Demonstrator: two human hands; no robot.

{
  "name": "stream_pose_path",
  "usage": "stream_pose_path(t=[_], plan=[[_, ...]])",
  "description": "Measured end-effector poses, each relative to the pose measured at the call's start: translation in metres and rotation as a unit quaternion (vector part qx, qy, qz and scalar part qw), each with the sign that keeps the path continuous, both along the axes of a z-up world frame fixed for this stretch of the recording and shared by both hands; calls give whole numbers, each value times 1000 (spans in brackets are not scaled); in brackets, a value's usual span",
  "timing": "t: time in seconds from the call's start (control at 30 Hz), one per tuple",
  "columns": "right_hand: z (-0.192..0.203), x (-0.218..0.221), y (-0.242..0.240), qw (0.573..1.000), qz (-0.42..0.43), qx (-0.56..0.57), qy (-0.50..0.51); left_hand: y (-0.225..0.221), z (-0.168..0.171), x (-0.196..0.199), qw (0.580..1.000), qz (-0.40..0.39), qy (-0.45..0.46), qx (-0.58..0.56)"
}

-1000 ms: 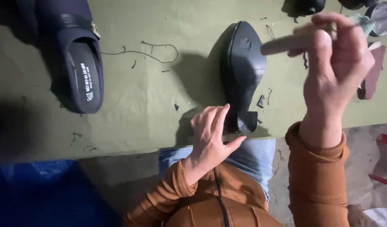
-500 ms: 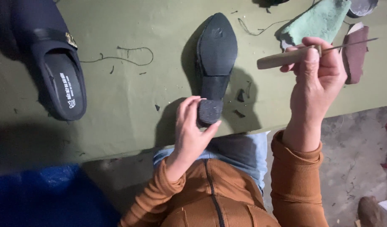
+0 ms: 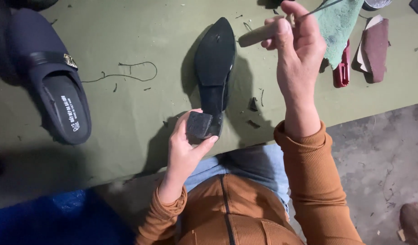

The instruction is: The person is cleaning and preparing a shoe sole for repair by scraping the heel and wiping it with a cloth.

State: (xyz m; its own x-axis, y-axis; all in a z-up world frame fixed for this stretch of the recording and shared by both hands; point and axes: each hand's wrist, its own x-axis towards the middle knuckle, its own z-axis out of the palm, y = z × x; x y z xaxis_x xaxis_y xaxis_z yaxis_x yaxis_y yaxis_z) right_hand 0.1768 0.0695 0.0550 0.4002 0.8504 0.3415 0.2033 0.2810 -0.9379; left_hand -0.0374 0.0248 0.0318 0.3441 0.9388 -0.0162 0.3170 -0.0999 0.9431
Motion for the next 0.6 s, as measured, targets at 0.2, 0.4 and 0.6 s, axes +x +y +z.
stream_pose_path(t=[0.2, 0.4, 0.6], plan=[[-7, -3, 10, 1000, 4, -10, -13, 3, -3, -4, 997, 7, -32, -65], [-1, -1, 16, 993, 26, -26, -108, 3, -2, 5, 998, 10, 19, 58], [27, -1, 10, 993, -41, 3, -115, -8, -7, 28, 985, 21, 115, 131]])
